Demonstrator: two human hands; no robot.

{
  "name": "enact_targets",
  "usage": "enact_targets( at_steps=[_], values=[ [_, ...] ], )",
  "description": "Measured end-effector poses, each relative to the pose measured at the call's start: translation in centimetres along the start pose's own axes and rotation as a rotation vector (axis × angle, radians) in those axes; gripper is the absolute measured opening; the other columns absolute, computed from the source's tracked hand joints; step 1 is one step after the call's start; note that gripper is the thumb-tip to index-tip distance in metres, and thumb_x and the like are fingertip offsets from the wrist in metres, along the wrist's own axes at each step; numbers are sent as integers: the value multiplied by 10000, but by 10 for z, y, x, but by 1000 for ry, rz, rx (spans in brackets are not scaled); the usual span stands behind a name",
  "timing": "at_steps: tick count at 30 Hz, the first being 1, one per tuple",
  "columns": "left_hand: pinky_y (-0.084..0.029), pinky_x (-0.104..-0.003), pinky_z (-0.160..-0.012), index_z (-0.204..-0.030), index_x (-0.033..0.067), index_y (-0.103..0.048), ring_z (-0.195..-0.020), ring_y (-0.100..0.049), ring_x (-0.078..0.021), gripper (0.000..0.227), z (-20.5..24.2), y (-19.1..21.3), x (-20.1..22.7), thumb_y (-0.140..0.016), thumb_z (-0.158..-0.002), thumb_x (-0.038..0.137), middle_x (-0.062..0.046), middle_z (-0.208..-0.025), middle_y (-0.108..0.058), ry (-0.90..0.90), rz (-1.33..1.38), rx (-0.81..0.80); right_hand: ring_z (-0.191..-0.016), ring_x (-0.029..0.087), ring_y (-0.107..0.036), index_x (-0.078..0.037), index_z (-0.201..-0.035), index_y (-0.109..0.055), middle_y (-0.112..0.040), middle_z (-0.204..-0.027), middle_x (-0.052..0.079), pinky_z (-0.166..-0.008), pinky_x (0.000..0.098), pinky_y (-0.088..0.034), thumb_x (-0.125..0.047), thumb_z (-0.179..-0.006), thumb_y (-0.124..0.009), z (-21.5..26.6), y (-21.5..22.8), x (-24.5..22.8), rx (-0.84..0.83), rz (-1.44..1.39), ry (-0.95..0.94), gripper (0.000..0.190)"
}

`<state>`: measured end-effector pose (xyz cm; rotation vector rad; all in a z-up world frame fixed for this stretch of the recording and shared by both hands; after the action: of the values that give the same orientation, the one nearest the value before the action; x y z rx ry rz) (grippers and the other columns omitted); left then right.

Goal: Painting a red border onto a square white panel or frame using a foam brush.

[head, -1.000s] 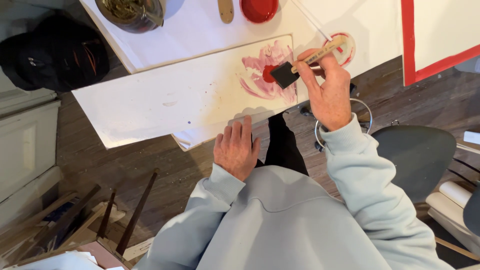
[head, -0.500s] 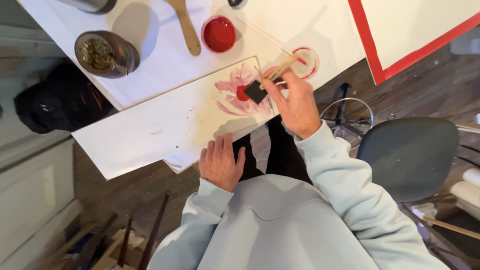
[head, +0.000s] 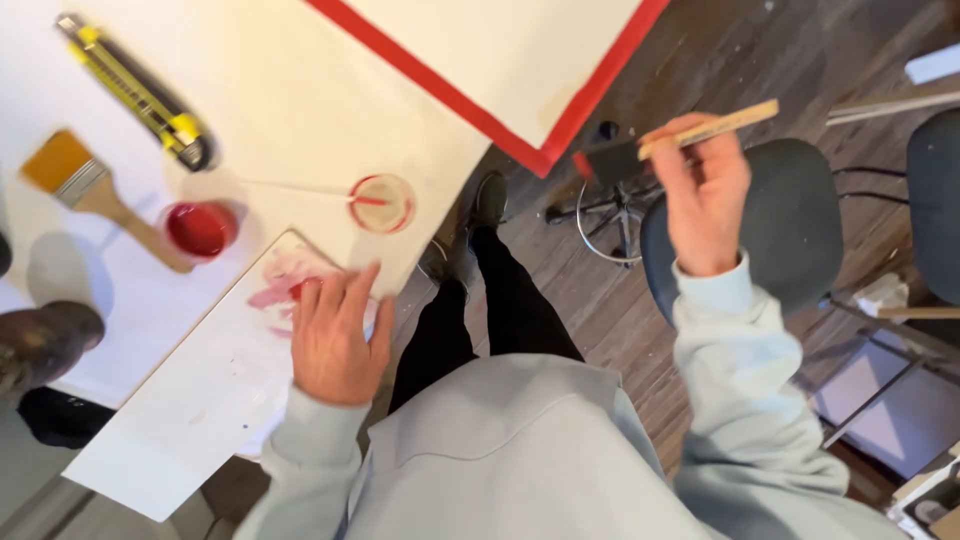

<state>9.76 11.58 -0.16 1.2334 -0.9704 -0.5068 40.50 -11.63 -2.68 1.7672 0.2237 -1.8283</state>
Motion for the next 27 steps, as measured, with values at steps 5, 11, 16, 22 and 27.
enact_targets(
  at_steps=[5, 11, 16, 22, 27],
  values=[
    [-473, -449, -837, -1354, 131, -752, -1078, -606, -326, 370, -120, -22, 69, -733, -985, 137, -55, -1275, -684, -325, -52, 42, -909, 157, -587, 32, -1167, -670, -686, -1043, 152, -843, 312, -568, 32, -1140, -636, -37, 9, 21, -122, 39, 80, 44],
    [-421, -348, -968, -1416, 146, -748, -1138, -525, -196, 348, -204, -85, 91, -654, -1084, 98, 31, -1497, -661, -503, -220, -2, -1021, 177, -652, 9, -1286, -567, -702, -1159, 138, -906, 245, -509, 19, -1108, -601, -50, -7, 38, -221, -133, -111, 181],
    [-421, -352, -924, -1411, 220, -709, -1110, -482, -196, 481, -215, -120, 88, -748, -957, 68, 62, -1480, -586, -570, -443, -55, -1000, 175, -632, 20, -1280, -561, -700, -1145, 134, -900, 255, -503, 28, -1122, -600, -48, -18, 38, -268, -103, -73, 163],
    [-420, -373, -953, -1387, 183, -688, -1107, -487, -215, 443, -212, -124, 90, -766, -955, 128, 10, -1440, -551, -558, -448, -67, -960, 157, -596, 12, -1282, -568, -697, -1136, 125, -881, 251, -480, 32, -1123, -596, -47, -26, 44, -273, -97, -66, 162],
    [-415, -381, -904, -1419, 179, -676, -1117, -466, -228, 473, -215, -129, 90, -770, -958, 129, -16, -1472, -523, -567, -484, -88, -1021, 182, -635, 16, -1302, -564, -691, -1157, 134, -945, 274, -519, 9, -1130, -604, -47, -29, 44, -266, -89, -83, 177]
  ],
)
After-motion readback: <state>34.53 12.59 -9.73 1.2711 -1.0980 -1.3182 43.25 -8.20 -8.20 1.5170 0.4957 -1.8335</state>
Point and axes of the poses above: each hand's wrist, its own z-axis away from the middle knuckle, its own y-axis out of the back of the hand, x = y × z, the point moved 6 cm from there along -z, towards the middle knuckle
